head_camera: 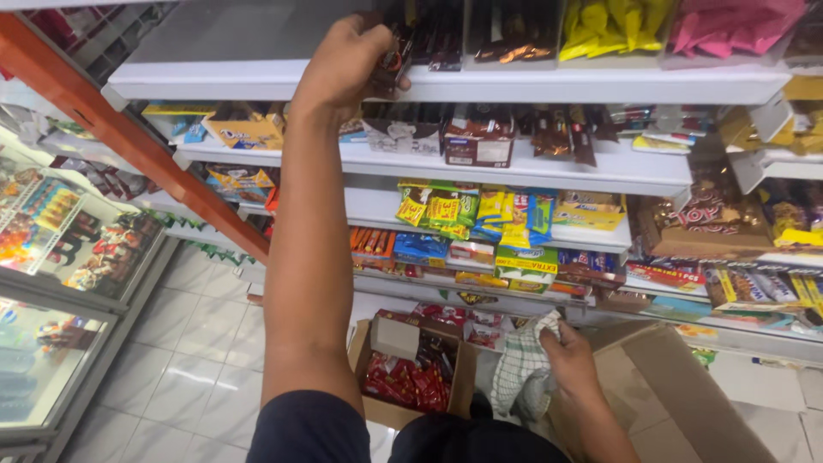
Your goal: The person takes chocolate bars one at a time from a box, uses a handheld scanner to scan their barcodes, wipes each bar with a cloth, and then places them onto a store shelf.
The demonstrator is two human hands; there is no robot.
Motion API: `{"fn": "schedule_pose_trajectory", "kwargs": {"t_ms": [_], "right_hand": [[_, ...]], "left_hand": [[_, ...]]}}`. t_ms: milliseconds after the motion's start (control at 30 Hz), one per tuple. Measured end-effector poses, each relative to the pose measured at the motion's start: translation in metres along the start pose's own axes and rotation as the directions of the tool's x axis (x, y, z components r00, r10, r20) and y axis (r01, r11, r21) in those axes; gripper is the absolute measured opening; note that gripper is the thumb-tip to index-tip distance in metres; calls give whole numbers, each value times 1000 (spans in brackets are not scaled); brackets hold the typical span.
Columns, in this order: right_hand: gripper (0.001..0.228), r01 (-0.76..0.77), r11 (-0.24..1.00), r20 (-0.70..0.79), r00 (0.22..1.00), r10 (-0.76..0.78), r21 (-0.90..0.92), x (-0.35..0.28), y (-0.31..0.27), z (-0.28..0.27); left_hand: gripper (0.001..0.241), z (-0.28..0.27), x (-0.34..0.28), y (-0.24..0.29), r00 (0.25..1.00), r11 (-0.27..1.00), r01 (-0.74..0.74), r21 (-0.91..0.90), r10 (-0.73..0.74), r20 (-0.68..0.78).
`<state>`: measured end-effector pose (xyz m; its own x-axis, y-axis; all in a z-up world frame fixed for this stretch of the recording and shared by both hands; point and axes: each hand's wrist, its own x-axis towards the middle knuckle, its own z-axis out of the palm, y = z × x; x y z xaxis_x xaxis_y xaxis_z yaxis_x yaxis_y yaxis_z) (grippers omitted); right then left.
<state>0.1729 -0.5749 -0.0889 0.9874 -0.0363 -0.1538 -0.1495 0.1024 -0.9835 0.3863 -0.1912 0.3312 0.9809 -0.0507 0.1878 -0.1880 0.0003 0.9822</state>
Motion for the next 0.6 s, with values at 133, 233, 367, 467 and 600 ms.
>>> {"fn": "schedule_pose_trajectory", "kwargs": {"t_ms": [133, 233, 367, 467, 600], "right_hand": [[29, 7, 1000, -38, 999, -7, -19, 13, -17, -23], [32, -27, 996, -99, 995, 35, 80, 15, -22, -26], [34, -50, 999, -58, 997, 51, 17, 27, -11, -22], [34, -30, 987, -42, 999, 24, -158, 45, 0, -19], [34, -41, 999, 48, 998, 41, 19, 54, 12, -2]], "left_hand": [[35, 8, 14, -12, 981, 983, -174, 65, 179, -77], [30, 19, 19, -27, 878, 865, -230, 445, 381, -288], [23, 18, 31, -35, 635, 487, -301, 820, 744, -208], [24, 12, 28, -34, 715, 489, -219, 844, 670, -203], [20, 7, 15, -42, 728, 396, -291, 871, 683, -67]]}}
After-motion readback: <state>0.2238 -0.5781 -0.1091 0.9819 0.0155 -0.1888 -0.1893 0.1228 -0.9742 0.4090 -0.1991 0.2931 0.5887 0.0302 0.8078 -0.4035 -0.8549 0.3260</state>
